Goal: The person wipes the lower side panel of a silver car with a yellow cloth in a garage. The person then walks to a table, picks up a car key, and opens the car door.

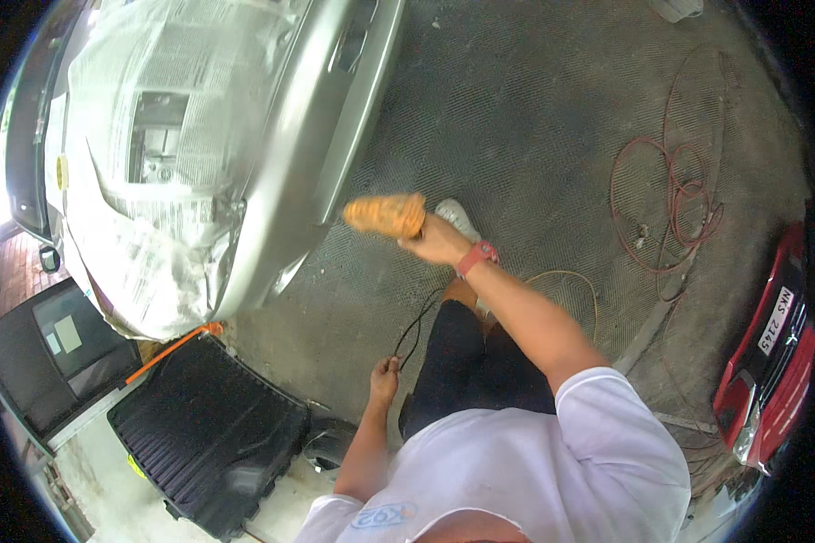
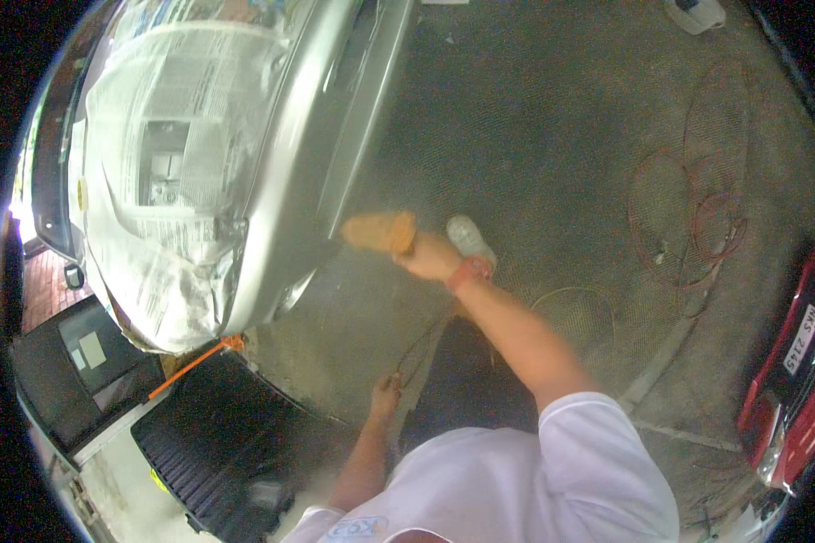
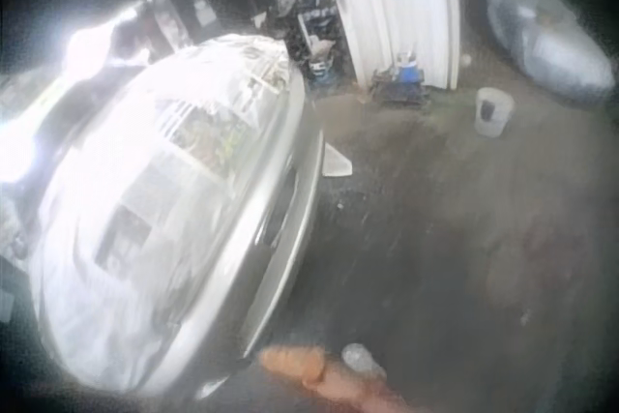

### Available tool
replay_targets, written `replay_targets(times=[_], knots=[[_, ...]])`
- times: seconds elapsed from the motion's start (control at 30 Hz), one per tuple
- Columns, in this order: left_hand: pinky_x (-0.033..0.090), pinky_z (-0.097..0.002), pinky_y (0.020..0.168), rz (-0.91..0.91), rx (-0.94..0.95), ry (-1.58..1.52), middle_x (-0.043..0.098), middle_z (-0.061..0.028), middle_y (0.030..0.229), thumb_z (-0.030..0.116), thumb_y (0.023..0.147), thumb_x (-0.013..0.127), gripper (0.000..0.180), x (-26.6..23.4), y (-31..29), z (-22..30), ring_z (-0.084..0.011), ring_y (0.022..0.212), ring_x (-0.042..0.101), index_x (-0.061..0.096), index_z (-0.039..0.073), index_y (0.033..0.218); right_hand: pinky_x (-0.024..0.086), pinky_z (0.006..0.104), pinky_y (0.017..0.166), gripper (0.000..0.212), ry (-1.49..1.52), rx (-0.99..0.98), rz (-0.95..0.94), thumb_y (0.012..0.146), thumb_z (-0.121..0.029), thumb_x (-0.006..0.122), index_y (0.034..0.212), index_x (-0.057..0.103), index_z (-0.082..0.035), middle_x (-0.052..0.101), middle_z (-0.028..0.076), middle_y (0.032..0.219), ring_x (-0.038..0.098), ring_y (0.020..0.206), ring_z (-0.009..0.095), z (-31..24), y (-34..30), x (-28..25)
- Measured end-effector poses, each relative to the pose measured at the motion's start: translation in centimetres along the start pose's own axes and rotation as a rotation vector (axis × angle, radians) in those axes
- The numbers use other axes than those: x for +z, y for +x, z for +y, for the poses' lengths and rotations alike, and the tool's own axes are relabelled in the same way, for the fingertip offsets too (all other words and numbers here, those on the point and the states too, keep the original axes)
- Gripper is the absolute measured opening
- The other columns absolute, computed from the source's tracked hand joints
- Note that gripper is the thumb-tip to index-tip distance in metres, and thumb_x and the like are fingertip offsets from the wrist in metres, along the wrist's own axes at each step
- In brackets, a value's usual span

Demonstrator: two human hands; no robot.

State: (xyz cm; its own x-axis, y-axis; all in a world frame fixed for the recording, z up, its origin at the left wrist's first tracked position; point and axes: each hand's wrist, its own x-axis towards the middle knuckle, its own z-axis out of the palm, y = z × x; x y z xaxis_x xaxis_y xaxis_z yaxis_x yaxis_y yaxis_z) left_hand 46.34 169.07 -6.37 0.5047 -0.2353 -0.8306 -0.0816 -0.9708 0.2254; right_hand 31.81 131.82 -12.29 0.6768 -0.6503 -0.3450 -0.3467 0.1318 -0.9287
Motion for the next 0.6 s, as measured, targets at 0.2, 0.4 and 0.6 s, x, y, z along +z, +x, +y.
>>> replay_targets(times=[0.2,0.4,0.6], knots=[[0.049,-0.0333,0.088,-0.15,0.064,0.023,0.069,-0.0056,0.099,0.033,0.11,0.06,0.035,3.1,4.9,8.7,-0.017,0.091,0.061,0.075,0.007,0.127,0.05,0.0449,0.112,0.05,-0.034,-0.006,0.269,0.1,-0.026,0.073,0.143,0.063,-0.003,0.071,0.019,0.137,0.065,0.131,0.035,-4.8,7.6,-16.0],[0.052,-0.0379,0.098,-0.088,0.001,0.144,0.075,-0.0112,0.112,0.036,0.11,0.059,0.037,6.0,8.3,21.4,-0.0248,0.101,0.069,0.074,0.007,0.129,0.053,0.0481,0.106,0.048,0.076,-0.042,0.467,0.094,-0.033,0.077,0.135,0.071,-0.009,0.074,0.018,0.133,0.067,0.127,0.039,-4.8,17.0,-29.5],[0.052,-0.0378,0.101,-0.122,0.199,0.239,0.076,-0.014,0.115,0.038,0.11,0.059,0.041,6.2,6.5,36.8,-0.0265,0.107,0.071,0.072,0.006,0.131,0.05,0.0422,0.111,0.052,0.06,-0.027,0.5,0.099,-0.023,0.073,0.145,0.06,-0.002,0.071,0.016,0.138,0.066,0.131,0.031,-8.0,25.8,-43.7]])
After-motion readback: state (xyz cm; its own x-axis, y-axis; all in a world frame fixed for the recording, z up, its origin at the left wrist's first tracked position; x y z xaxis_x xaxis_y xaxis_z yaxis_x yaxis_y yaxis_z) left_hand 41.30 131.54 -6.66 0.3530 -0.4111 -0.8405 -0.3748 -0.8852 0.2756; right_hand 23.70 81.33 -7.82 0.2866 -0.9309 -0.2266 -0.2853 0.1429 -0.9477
